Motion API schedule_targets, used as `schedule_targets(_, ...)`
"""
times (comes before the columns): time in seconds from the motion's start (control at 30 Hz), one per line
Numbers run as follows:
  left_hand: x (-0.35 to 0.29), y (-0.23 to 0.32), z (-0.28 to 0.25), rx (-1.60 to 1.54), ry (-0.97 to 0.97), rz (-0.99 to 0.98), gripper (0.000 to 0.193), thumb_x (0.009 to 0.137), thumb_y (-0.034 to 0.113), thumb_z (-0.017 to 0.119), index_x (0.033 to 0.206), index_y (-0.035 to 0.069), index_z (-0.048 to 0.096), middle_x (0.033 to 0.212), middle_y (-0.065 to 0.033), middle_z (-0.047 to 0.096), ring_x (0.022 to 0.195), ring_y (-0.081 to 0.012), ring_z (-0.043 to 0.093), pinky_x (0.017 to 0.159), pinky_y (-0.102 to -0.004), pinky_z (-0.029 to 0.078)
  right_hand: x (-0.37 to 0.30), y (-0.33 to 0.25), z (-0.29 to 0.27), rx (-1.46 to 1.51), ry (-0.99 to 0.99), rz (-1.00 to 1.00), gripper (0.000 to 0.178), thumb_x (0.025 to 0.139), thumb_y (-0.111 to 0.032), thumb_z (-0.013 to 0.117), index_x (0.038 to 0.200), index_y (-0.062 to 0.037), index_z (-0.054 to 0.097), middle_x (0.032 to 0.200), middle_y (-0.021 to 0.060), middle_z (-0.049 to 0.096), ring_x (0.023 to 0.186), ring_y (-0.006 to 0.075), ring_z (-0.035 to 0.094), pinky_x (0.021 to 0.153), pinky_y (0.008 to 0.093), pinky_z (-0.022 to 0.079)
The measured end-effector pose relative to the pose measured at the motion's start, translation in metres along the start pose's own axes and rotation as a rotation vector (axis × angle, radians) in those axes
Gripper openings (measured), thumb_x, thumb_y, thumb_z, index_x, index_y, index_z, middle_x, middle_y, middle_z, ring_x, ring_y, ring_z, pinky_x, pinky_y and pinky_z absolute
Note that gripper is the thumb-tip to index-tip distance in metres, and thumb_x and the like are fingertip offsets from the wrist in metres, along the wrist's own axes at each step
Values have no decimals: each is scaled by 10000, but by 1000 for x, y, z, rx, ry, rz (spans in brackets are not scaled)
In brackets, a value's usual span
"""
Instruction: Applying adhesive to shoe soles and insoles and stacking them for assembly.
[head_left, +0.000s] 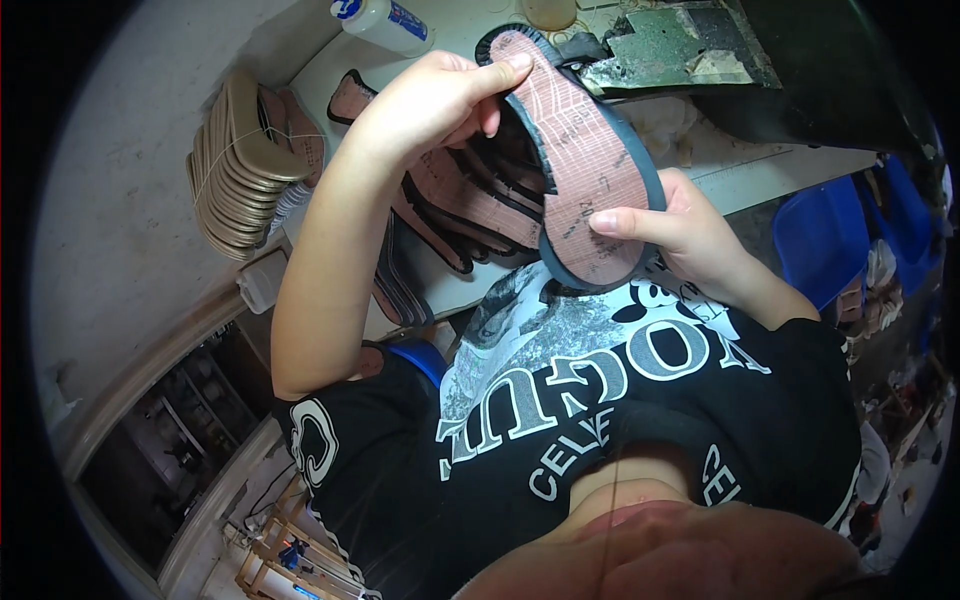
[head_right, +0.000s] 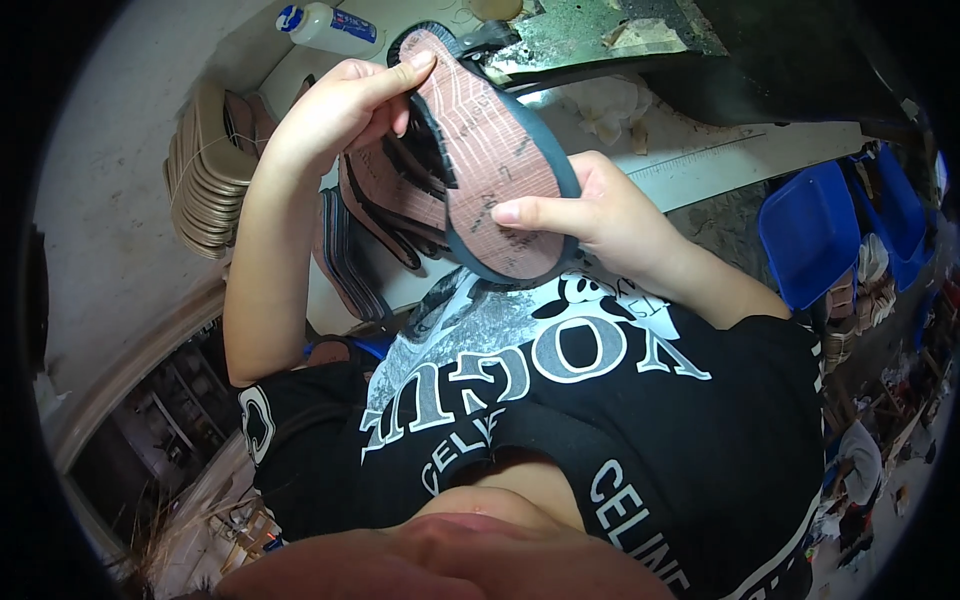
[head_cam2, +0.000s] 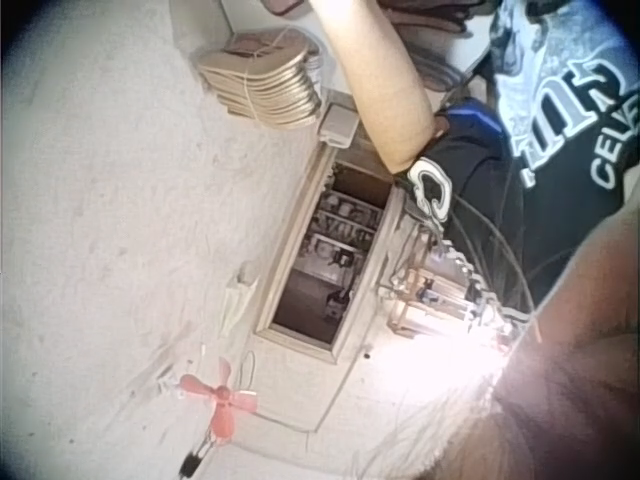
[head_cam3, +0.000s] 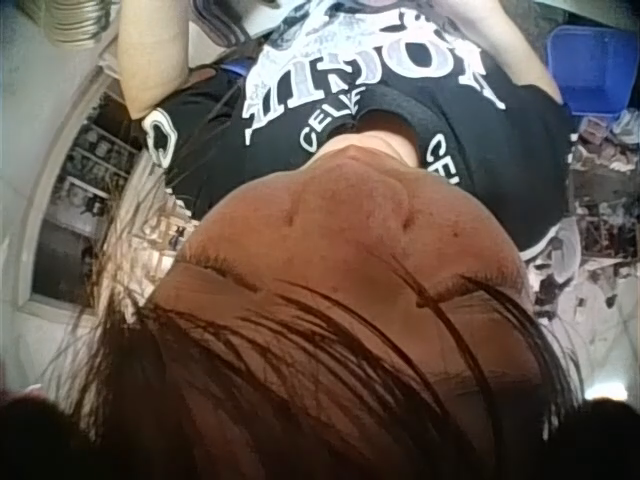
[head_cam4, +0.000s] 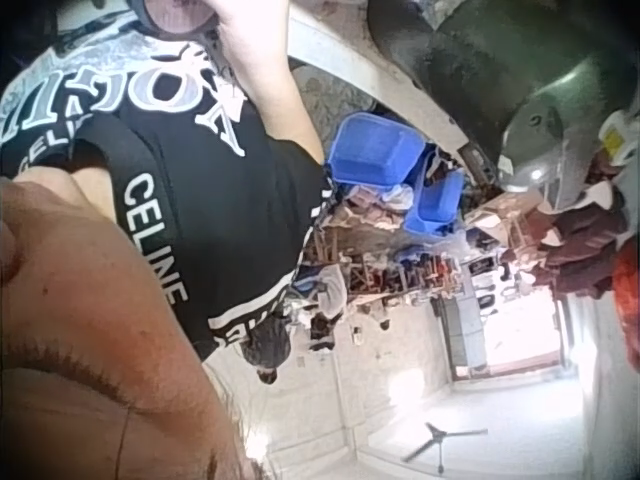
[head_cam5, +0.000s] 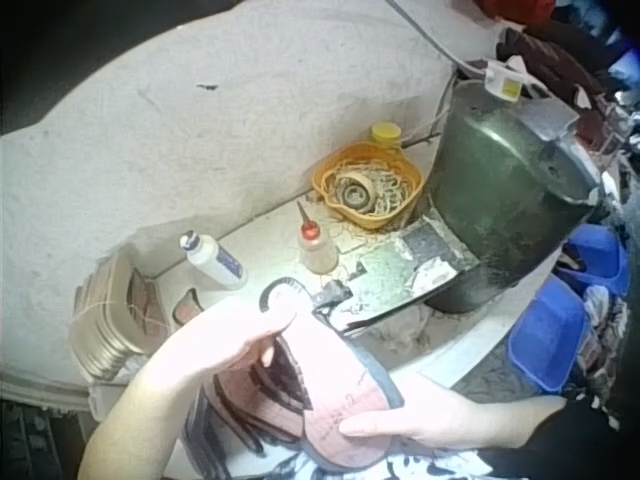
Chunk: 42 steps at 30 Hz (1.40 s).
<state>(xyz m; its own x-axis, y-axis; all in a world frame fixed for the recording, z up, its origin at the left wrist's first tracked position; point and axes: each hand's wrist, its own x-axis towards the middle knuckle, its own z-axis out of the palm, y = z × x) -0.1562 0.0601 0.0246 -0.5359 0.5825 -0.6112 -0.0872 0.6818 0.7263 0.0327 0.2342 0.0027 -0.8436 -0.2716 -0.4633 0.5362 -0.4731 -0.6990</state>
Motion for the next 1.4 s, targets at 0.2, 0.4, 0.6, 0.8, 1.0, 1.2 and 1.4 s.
schedule_targets(0.2, 18, -18, -9, -27, 264, 103, 552, 852, 518, 631, 768, -27, 643, 705, -18, 569, 659, -80, 502, 634, -219, 405, 39, 9, -2, 59, 22, -125, 266, 844, -151, 683, 1041, 28, 665, 977, 82, 685, 887, 120, 630, 829, 266, 486)
schedule_targets(0.4, 0, -19, 9, -270, 66, 231, 610, 758, 408, 762, 1074, -79, 578, 984, -120, 635, 920, -163, 595, 845, -261, 458, 61, 5, 9, 174, 47, -265, 283, 875, -180, 663, 1066, 28, 650, 986, 72, 678, 875, 119, 637, 811, 266, 497)
schedule_targets(0.6, -1, -20, 24, -493, 90, 192, 659, 671, 242, 845, 1137, -104, 532, 1024, -154, 639, 928, -207, 628, 849, -296, 490, 45, 19, 10, 68, 47, -192, 333, 892, -232, 652, 1084, 38, 626, 988, 85, 673, 857, 125, 645, 752, 259, 528)
schedule_targets(0.8, -1, -10, 18, -368, 251, 144, 777, 650, 305, 853, 1180, -134, 491, 1084, -202, 614, 999, -253, 614, 912, -330, 467, 38, 13, 18, 87, 29, -36, 294, 900, -206, 623, 1021, 62, 607, 815, 158, 670, 687, 179, 683, 586, 238, 557)
schedule_targets(1.0, 33, -32, -19, -4, 198, 471, 885, 715, 339, 805, 1393, -37, 377, 1267, -220, 520, 1148, -244, 531, 964, -302, 411, 53, 10, 18, 156, 26, -107, 294, 906, -214, 599, 1009, 61, 619, 826, 171, 675, 694, 190, 688, 619, 254, 560)
schedule_targets(1.2, 37, -5, -42, 116, -163, 325, 548, 727, 317, 798, 1145, 28, 592, 986, -41, 627, 923, -115, 563, 777, -249, 451, 61, 4, 25, 192, 129, -161, 356, 929, -270, 579, 1018, 72, 618, 863, 188, 680, 719, 196, 692, 654, 260, 567)
schedule_targets(1.4, 18, -9, -36, 135, -44, 200, 434, 785, 314, 769, 1040, 7, 600, 843, -11, 610, 740, -78, 556, 629, -214, 450, 62, -1, 26, 186, 144, -169, 408, 952, -313, 544, 1112, 59, 601, 962, 189, 677, 814, 230, 700, 695, 272, 578)
